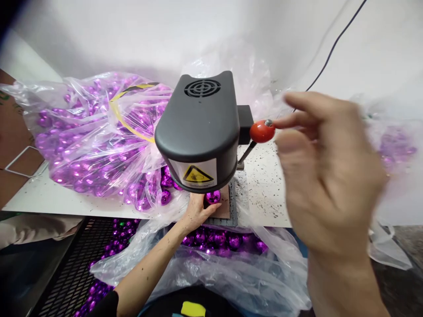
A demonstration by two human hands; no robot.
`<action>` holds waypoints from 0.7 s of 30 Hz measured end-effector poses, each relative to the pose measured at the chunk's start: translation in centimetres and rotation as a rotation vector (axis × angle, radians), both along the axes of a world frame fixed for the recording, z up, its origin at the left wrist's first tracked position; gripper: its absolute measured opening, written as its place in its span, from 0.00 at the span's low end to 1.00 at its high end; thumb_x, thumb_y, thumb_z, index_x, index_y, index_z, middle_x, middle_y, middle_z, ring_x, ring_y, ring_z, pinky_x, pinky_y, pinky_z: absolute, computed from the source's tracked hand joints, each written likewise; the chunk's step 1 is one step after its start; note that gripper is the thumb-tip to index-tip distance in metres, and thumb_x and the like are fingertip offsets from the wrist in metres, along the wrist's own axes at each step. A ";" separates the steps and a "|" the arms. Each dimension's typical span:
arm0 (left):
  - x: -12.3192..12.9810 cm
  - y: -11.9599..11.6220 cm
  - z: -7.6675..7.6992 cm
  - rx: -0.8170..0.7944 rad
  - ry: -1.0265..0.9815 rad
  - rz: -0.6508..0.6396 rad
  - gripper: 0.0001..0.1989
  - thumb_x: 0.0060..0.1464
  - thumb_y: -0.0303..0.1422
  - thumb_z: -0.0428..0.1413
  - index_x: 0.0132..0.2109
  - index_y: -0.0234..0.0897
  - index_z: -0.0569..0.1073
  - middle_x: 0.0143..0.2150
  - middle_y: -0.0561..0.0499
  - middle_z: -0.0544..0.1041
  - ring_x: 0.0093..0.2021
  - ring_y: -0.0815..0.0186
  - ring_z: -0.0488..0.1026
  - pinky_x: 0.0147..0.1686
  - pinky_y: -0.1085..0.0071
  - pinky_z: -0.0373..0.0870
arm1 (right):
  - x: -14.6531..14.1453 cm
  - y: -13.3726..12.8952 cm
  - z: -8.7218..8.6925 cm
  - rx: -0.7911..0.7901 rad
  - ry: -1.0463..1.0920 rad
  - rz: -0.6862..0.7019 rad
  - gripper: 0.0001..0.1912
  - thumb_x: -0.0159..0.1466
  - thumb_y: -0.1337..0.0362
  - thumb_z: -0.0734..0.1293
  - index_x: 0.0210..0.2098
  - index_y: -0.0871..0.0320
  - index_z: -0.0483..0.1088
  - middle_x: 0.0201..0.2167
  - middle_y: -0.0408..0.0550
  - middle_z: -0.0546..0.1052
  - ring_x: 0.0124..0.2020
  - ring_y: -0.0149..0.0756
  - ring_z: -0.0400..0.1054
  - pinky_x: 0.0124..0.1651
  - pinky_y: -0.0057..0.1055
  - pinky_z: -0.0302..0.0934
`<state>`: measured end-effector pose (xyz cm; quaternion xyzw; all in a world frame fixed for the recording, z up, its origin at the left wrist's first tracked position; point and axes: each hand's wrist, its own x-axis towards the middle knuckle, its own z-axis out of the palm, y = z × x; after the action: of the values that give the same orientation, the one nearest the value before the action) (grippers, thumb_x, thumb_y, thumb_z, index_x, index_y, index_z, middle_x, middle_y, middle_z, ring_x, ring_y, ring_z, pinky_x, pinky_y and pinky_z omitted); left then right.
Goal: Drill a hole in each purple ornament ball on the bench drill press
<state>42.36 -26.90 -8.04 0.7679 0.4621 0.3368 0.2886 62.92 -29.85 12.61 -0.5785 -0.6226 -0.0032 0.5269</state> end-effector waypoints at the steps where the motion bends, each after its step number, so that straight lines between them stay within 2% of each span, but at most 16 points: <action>1: 0.0 0.0 0.1 0.000 0.002 -0.008 0.23 0.59 0.36 0.62 0.59 0.39 0.66 0.55 0.43 0.75 0.62 0.51 0.66 0.69 0.44 0.50 | -0.4 1.0 0.6 0.019 -0.071 -0.007 0.21 0.70 0.47 0.58 0.56 0.47 0.70 0.49 0.49 0.73 0.48 0.32 0.70 0.48 0.36 0.65; 3: 0.0 -0.1 0.1 0.000 0.004 -0.017 0.24 0.60 0.36 0.61 0.60 0.39 0.65 0.57 0.42 0.74 0.63 0.52 0.67 0.70 0.44 0.49 | -1.0 2.9 1.1 0.000 -0.165 -0.013 0.22 0.69 0.46 0.58 0.42 0.55 0.75 0.36 0.46 0.73 0.39 0.26 0.66 0.42 0.31 0.59; 4: 0.0 -0.1 0.1 -0.004 0.004 -0.021 0.25 0.60 0.37 0.61 0.61 0.38 0.65 0.57 0.42 0.74 0.62 0.52 0.67 0.70 0.44 0.49 | -1.2 3.6 1.2 -0.017 -0.179 -0.027 0.24 0.69 0.46 0.58 0.35 0.58 0.73 0.30 0.44 0.69 0.34 0.23 0.62 0.38 0.28 0.55; 6: 0.0 -0.2 0.1 -0.017 -0.001 -0.030 0.25 0.60 0.37 0.61 0.61 0.38 0.65 0.57 0.42 0.74 0.61 0.52 0.68 0.70 0.42 0.48 | -1.3 4.4 0.7 -0.054 -0.139 -0.046 0.24 0.69 0.48 0.59 0.29 0.61 0.67 0.23 0.41 0.63 0.27 0.19 0.53 0.33 0.26 0.48; 8: 0.0 -0.2 0.0 -0.031 -0.011 -0.040 0.24 0.61 0.38 0.60 0.61 0.38 0.65 0.56 0.41 0.74 0.61 0.52 0.68 0.70 0.41 0.48 | -1.4 4.3 -0.1 -0.029 -0.115 -0.074 0.20 0.69 0.52 0.60 0.29 0.62 0.65 0.23 0.41 0.62 0.27 0.18 0.51 0.32 0.25 0.46; 12: 0.0 -0.2 -0.2 -0.057 -0.025 -0.056 0.22 0.61 0.37 0.58 0.60 0.39 0.66 0.56 0.41 0.74 0.61 0.52 0.68 0.71 0.38 0.43 | -1.7 2.1 -2.5 0.151 -0.163 -0.177 0.11 0.67 0.60 0.63 0.34 0.61 0.71 0.25 0.42 0.65 0.27 0.19 0.54 0.33 0.26 0.48; 16: 0.0 -0.3 -0.3 -0.070 -0.035 -0.075 0.22 0.62 0.37 0.57 0.61 0.41 0.66 0.56 0.42 0.74 0.61 0.52 0.68 0.72 0.38 0.38 | -2.3 -0.9 -4.9 0.128 -0.154 -0.297 0.11 0.65 0.59 0.65 0.36 0.60 0.75 0.27 0.47 0.72 0.29 0.25 0.64 0.32 0.28 0.53; 18: -0.1 -0.3 -0.2 -0.074 -0.041 -0.069 0.22 0.62 0.38 0.57 0.61 0.41 0.67 0.56 0.41 0.74 0.61 0.52 0.69 0.73 0.39 0.40 | -2.6 -2.1 -5.7 0.066 -0.133 -0.261 0.12 0.65 0.57 0.64 0.35 0.59 0.74 0.27 0.48 0.72 0.29 0.27 0.65 0.31 0.29 0.54; 21: -0.1 -0.3 -0.1 -0.080 -0.044 -0.059 0.23 0.61 0.39 0.57 0.61 0.43 0.68 0.56 0.42 0.75 0.61 0.51 0.70 0.72 0.41 0.46 | -2.7 -3.3 -6.8 0.005 -0.132 -0.112 0.05 0.64 0.62 0.65 0.35 0.55 0.71 0.25 0.45 0.70 0.27 0.26 0.64 0.27 0.28 0.53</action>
<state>42.23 -27.23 -8.12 0.7617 0.4458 0.3261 0.3387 60.23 -33.12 5.83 -0.6097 -0.6227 -0.0721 0.4852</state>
